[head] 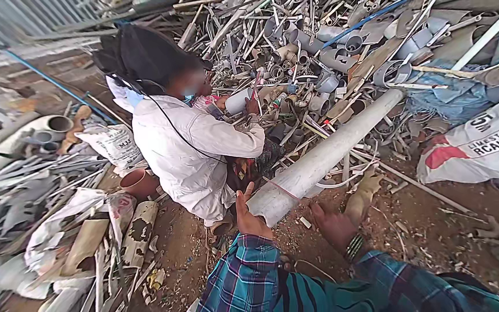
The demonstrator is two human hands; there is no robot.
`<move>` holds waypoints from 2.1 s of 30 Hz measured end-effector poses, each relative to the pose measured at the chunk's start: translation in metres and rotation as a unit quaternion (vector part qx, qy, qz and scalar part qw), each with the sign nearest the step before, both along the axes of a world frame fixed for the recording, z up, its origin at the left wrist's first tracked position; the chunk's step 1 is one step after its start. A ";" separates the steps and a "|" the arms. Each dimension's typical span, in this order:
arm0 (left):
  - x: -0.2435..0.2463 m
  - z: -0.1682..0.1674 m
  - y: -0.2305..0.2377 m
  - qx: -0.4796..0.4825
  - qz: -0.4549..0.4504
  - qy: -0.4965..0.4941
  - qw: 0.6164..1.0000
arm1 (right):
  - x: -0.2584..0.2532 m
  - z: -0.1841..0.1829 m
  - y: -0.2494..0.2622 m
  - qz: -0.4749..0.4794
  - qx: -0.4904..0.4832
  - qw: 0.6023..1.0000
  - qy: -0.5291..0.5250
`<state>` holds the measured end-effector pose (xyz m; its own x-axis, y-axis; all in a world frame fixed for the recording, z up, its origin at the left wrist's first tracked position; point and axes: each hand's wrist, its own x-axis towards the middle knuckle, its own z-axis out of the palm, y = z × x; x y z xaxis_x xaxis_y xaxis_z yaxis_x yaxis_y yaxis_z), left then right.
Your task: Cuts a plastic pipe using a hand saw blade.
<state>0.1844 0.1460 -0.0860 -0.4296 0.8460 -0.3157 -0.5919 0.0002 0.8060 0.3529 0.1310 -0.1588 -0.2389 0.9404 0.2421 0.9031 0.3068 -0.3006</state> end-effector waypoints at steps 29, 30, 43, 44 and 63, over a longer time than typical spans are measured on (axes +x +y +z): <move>0.002 -0.009 0.001 0.004 0.057 0.010 0.998 | 0.048 0.033 0.053 -0.206 -0.315 0.926 -0.008; -0.003 -0.019 0.003 0.010 0.059 0.023 0.998 | 0.048 0.036 0.052 -0.205 -0.320 0.925 -0.008; 0.010 0.006 -0.017 -0.013 -0.017 0.051 0.998 | 0.017 0.063 0.026 -0.129 -0.297 0.944 -0.059; 0.011 0.006 -0.018 -0.013 -0.014 0.057 0.998 | 0.018 0.071 0.030 -0.141 -0.327 0.932 -0.061; 0.020 -0.008 -0.029 0.056 -0.050 0.139 0.987 | -0.008 0.110 -0.029 0.031 -0.183 0.979 -0.084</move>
